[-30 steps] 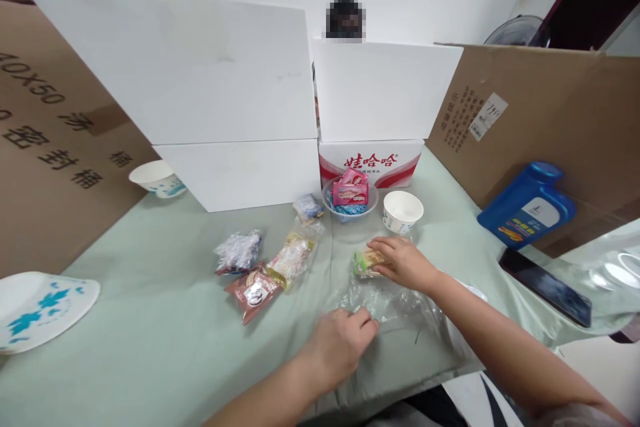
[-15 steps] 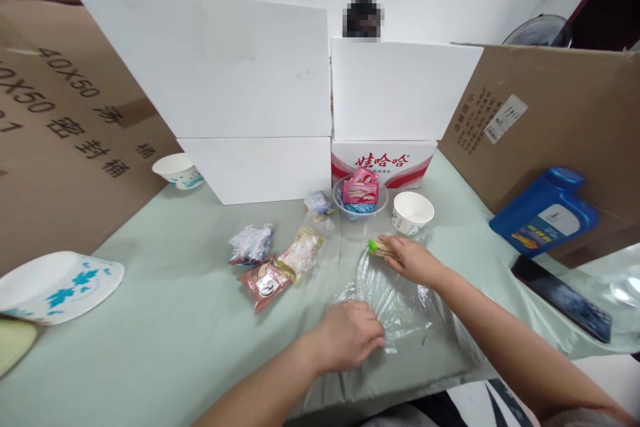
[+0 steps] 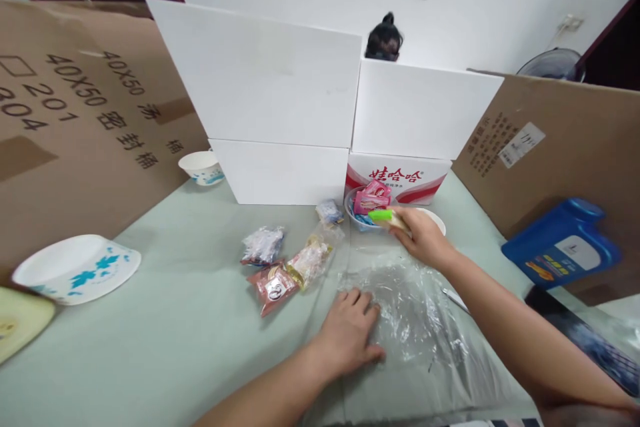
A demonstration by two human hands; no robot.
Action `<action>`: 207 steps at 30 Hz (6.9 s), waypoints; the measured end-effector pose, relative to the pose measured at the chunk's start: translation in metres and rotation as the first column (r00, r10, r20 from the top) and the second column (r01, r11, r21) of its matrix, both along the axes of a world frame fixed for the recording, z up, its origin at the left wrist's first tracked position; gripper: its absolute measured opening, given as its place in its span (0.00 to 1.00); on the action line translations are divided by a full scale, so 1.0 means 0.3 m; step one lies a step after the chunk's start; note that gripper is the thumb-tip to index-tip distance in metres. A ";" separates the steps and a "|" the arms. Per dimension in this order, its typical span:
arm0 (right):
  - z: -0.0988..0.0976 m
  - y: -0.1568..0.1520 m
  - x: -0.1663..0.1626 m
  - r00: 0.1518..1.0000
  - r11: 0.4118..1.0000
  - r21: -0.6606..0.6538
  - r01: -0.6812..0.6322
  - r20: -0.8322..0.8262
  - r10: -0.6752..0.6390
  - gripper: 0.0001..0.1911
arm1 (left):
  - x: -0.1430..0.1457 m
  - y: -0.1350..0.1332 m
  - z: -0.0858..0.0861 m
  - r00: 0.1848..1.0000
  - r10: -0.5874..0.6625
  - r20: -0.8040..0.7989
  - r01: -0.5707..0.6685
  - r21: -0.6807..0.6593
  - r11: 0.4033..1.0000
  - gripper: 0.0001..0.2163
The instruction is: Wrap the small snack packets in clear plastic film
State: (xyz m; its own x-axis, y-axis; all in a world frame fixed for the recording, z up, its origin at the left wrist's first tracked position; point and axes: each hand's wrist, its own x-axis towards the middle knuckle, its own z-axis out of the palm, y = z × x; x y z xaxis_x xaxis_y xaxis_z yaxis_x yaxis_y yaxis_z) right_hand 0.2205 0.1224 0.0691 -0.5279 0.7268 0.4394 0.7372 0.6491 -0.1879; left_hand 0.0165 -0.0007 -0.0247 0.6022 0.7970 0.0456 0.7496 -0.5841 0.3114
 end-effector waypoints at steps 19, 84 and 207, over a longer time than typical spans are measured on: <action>-0.187 -0.027 -0.060 0.990 0.999 -0.042 -0.005 0.143 0.011 0.15 | -0.045 0.052 0.006 0.968 0.173 0.183 -0.209 0.204 0.956 0.12; -0.300 -0.648 0.411 0.899 0.681 -0.721 0.129 -0.205 -0.387 0.13 | -0.136 0.046 0.127 0.872 0.132 0.472 0.371 -0.810 0.453 0.08; -0.373 -0.824 0.407 0.988 0.999 -0.047 0.026 0.157 -0.018 0.14 | 0.050 -0.085 0.015 0.969 -0.209 0.128 0.195 0.118 0.974 0.13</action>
